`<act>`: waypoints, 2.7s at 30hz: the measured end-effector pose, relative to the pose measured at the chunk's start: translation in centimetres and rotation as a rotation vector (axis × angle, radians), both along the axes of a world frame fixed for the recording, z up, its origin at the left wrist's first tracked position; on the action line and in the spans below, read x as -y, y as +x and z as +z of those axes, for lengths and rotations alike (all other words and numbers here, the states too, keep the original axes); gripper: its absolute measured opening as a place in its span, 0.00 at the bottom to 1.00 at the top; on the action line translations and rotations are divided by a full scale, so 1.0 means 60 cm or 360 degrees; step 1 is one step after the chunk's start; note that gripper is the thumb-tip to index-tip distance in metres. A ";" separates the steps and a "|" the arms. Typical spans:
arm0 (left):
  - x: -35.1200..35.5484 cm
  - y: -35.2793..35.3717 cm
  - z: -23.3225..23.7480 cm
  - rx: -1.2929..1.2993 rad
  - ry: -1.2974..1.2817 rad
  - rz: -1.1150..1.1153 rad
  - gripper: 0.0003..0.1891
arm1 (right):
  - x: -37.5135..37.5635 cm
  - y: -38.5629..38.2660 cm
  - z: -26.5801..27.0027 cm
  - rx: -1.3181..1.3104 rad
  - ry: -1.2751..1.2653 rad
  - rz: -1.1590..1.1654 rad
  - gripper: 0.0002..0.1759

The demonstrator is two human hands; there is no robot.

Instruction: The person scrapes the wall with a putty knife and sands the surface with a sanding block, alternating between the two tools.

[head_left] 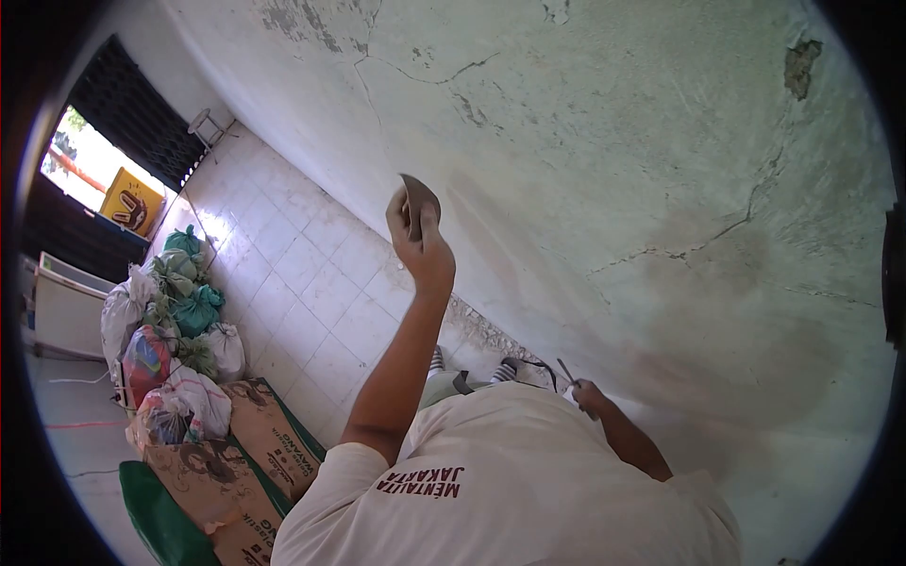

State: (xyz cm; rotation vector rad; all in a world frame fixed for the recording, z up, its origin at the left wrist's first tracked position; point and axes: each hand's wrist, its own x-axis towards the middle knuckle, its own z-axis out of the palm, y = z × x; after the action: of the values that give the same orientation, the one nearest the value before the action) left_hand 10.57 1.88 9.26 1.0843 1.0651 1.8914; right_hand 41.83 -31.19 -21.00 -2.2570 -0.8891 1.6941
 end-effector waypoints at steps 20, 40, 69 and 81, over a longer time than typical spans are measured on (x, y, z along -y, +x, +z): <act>-0.037 0.110 0.063 -0.0320 0.0008 0.0074 0.24 | 0.031 0.070 -0.001 0.0068 -0.0085 0.0045 0.14; 0.092 0.200 -0.015 -0.0802 0.0092 -0.0150 0.32 | -0.001 0.100 -0.033 0.0115 -0.0191 0.0268 0.15; 0.045 0.152 -0.016 -0.1011 0.0380 -0.0289 0.40 | -0.116 0.067 0.003 0.0128 -0.0181 -0.0049 0.14; -0.287 -0.045 0.061 -0.0496 0.0009 0.0137 0.33 | -0.305 -0.121 0.043 0.0053 0.0042 -0.0084 0.14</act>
State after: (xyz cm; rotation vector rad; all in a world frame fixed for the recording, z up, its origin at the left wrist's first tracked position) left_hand 7.90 19.07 12.94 1.3886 1.2966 1.8299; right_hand 34.60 -12.90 -18.41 -2.2776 -0.8456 1.6175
